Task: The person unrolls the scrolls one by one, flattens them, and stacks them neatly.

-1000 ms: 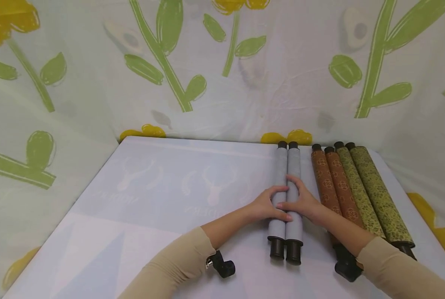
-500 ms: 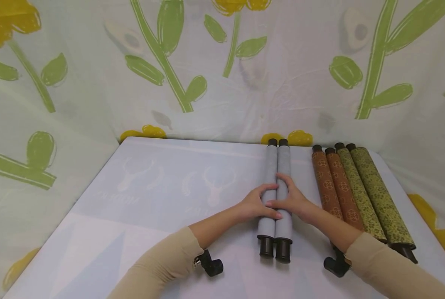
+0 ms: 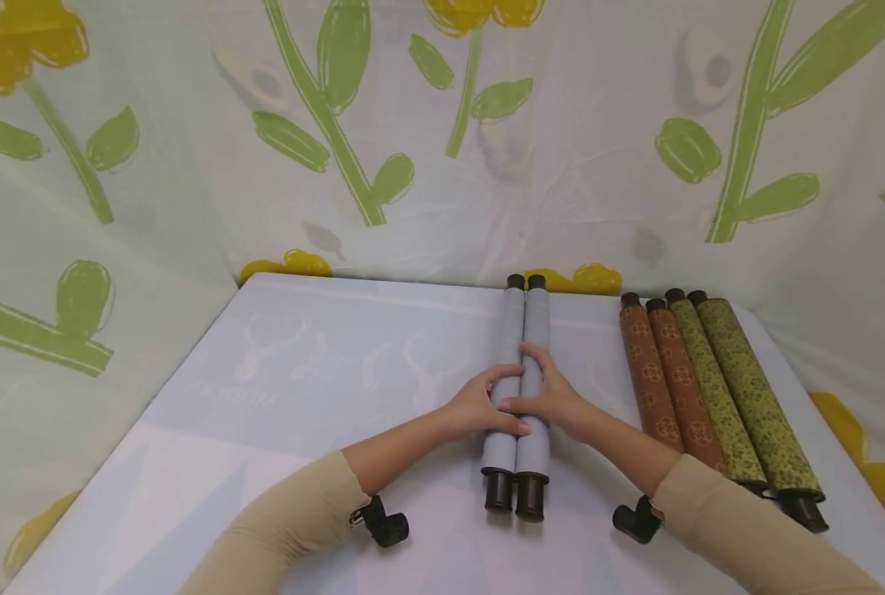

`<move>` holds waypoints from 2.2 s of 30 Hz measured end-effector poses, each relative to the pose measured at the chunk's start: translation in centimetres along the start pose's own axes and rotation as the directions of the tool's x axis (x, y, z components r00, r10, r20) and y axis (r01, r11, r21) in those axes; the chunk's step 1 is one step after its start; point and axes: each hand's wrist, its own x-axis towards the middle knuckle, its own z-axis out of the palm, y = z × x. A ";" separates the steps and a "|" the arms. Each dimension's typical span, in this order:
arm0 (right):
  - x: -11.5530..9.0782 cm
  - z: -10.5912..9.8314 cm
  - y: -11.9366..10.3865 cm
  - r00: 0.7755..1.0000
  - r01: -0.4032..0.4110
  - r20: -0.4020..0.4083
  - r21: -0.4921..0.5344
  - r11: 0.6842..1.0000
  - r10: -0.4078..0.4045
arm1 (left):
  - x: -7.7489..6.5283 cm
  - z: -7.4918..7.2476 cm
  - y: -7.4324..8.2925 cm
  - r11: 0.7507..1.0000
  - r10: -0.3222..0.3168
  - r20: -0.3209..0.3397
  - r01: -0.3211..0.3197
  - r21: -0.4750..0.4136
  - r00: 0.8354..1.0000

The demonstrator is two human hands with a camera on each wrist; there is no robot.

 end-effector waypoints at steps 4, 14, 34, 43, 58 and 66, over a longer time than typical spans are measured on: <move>0.6 1.2 -0.2 1.000 0.015 0.015 0.011 1.000 -0.015 | -0.8 -1.1 -0.6 1.000 0.019 -0.007 -0.019 -0.003 1.000; 2.1 3.4 -1.0 0.999 0.028 0.023 0.016 0.999 -0.029 | -2.0 -3.6 -1.1 0.998 0.037 -0.007 -0.036 0.042 0.999; 5.0 9.9 -3.5 0.999 0.004 0.048 0.143 0.990 -0.011 | -5.3 -9.8 -3.0 0.995 -0.007 -0.028 0.010 0.097 1.000; 6.1 10.7 -4.3 0.979 0.045 0.193 0.071 0.996 -0.058 | -6.0 -11.9 -3.4 0.987 0.012 -0.037 -0.006 0.163 0.999; 7.8 12.8 -4.9 0.988 0.127 0.081 0.061 0.990 -0.132 | -6.3 -15.0 -3.9 0.957 0.008 -0.034 0.003 0.290 0.999; 8.1 13.6 -5.1 0.997 0.081 0.009 -0.236 0.968 -0.081 | -6.5 -15.2 -4.1 0.946 -0.007 -0.049 0.022 0.323 0.999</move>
